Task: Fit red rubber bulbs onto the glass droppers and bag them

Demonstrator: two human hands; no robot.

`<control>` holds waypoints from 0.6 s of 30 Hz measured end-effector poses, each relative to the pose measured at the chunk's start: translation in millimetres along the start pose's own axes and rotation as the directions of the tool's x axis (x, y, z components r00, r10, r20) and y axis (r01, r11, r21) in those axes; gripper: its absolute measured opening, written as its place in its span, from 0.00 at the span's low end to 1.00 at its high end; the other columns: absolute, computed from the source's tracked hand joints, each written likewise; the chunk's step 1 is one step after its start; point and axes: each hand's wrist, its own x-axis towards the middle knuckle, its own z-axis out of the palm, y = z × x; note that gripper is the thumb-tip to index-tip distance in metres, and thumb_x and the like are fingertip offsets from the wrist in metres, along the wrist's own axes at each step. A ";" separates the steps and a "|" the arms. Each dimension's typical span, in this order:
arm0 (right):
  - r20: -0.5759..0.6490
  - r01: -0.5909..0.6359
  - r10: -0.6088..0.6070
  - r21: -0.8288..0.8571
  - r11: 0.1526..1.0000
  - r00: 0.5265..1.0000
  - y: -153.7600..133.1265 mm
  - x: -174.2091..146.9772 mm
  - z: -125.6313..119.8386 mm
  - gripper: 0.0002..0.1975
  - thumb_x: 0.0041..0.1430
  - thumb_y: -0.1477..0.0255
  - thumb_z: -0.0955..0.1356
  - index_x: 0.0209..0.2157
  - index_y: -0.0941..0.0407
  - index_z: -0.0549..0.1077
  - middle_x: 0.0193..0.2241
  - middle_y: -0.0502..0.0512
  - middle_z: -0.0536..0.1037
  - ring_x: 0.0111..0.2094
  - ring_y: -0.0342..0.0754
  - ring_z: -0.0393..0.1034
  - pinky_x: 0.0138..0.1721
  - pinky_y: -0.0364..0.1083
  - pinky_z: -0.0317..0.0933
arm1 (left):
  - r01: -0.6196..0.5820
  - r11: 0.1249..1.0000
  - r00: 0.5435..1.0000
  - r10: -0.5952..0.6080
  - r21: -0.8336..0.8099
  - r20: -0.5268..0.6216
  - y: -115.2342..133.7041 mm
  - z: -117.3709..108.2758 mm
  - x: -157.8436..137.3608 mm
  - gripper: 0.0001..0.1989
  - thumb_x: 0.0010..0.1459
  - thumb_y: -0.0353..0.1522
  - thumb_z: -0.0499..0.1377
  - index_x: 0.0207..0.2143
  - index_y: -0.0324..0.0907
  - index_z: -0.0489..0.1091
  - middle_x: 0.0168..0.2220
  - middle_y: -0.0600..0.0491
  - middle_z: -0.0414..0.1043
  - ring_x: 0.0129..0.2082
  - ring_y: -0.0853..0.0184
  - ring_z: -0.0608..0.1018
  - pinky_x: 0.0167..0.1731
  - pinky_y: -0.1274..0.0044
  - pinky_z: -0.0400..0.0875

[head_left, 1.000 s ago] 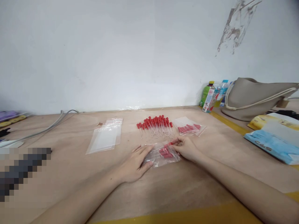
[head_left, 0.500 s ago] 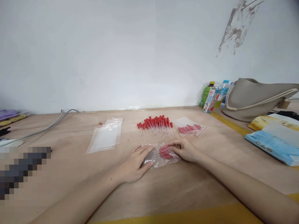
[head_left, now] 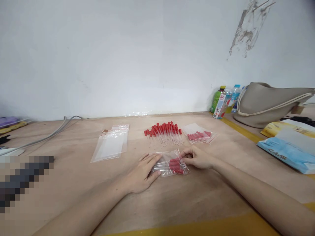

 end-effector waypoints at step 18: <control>-0.633 -0.467 0.117 -0.421 0.778 0.766 7.6 43.0 -46.9 0.11 0.48 0.73 0.65 0.36 0.61 0.68 0.31 0.57 0.75 0.34 0.46 0.68 0.35 0.41 0.59 | -0.003 0.990 0.979 -0.025 0.140 0.200 1.2 -3.5 1.0 0.28 0.61 0.44 0.37 0.61 0.46 0.34 0.62 0.51 0.36 0.61 0.64 0.43 0.58 0.65 0.39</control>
